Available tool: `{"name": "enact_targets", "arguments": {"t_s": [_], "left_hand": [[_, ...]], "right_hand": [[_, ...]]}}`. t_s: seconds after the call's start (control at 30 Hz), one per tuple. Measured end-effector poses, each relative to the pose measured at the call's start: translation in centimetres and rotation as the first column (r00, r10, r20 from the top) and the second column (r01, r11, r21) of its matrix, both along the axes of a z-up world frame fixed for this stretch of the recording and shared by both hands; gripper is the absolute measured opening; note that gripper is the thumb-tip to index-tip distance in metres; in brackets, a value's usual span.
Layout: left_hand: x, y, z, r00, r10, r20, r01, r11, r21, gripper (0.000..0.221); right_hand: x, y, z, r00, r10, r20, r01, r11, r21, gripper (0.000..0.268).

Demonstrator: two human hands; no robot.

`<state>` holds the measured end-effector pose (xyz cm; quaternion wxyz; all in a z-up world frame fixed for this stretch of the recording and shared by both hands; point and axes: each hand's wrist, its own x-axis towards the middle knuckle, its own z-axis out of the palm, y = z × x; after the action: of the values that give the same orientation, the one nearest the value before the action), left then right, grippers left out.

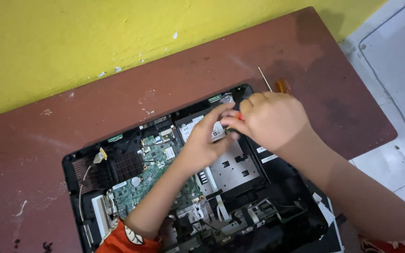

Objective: Unscrewing and removing internal brackets and components from a computer chassis using a screwdriver.

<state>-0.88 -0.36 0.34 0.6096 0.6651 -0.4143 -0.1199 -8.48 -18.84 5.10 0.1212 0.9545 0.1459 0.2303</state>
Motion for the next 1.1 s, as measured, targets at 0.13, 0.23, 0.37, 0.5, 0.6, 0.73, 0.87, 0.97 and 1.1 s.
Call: {"name": "enact_targets", "arguments": {"t_s": [0.13, 0.23, 0.37, 0.5, 0.6, 0.73, 0.87, 0.97, 1.1], "left_hand": [[-0.1, -1.8, -3.2, 0.987, 0.162, 0.016, -0.162, 0.985, 0.053, 0.035], [1.0, -2.0, -3.3, 0.963, 0.184, 0.197, -0.173, 0.982, -0.069, 0.029], [1.3, -1.2, -2.0, 0.958, 0.119, 0.262, -0.110, 0.993, -0.047, 0.012], [1.6, -1.3, -3.8, 0.974, 0.056, 0.221, -0.040, 0.996, -0.074, 0.023], [0.6, -0.9, -2.9, 0.989, 0.030, 0.147, -0.030, 1.000, -0.002, 0.048], [0.2, -1.8, -1.6, 0.979, 0.103, 0.179, -0.099, 0.995, -0.029, 0.030], [0.8, -1.5, -2.3, 0.941, 0.135, 0.309, -0.122, 0.991, -0.061, 0.016], [0.9, -0.8, -3.0, 0.945, 0.160, 0.285, -0.186, 0.980, 0.065, 0.024], [0.9, 0.0, -1.8, 0.963, 0.069, 0.262, -0.086, 0.995, 0.055, 0.030]], "right_hand": [[-0.3, 0.9, 1.6, 0.973, -0.180, -0.145, 0.181, 0.983, -0.005, 0.048], [0.7, 1.5, 2.2, 0.964, -0.016, -0.267, 0.045, 0.994, 0.104, 0.065], [0.3, 2.0, 6.5, 0.741, 0.013, -0.672, 0.130, 0.978, 0.162, 0.087], [0.9, 0.3, 4.4, 0.940, 0.011, -0.340, -0.009, 1.000, 0.006, 0.025], [0.5, -0.4, 3.0, 0.971, -0.077, -0.225, 0.058, 0.994, -0.087, 0.004], [-0.5, -0.9, 1.4, 0.957, -0.202, -0.207, 0.197, 0.979, -0.047, 0.066], [-1.3, 0.5, 4.3, 0.957, -0.170, -0.236, 0.158, 0.985, -0.070, 0.054], [-1.4, 1.6, 6.5, 0.942, 0.063, -0.330, -0.077, 0.997, -0.030, 0.056], [-1.2, 1.4, 4.8, 0.968, -0.065, -0.242, 0.021, 0.983, -0.180, 0.010]]}}
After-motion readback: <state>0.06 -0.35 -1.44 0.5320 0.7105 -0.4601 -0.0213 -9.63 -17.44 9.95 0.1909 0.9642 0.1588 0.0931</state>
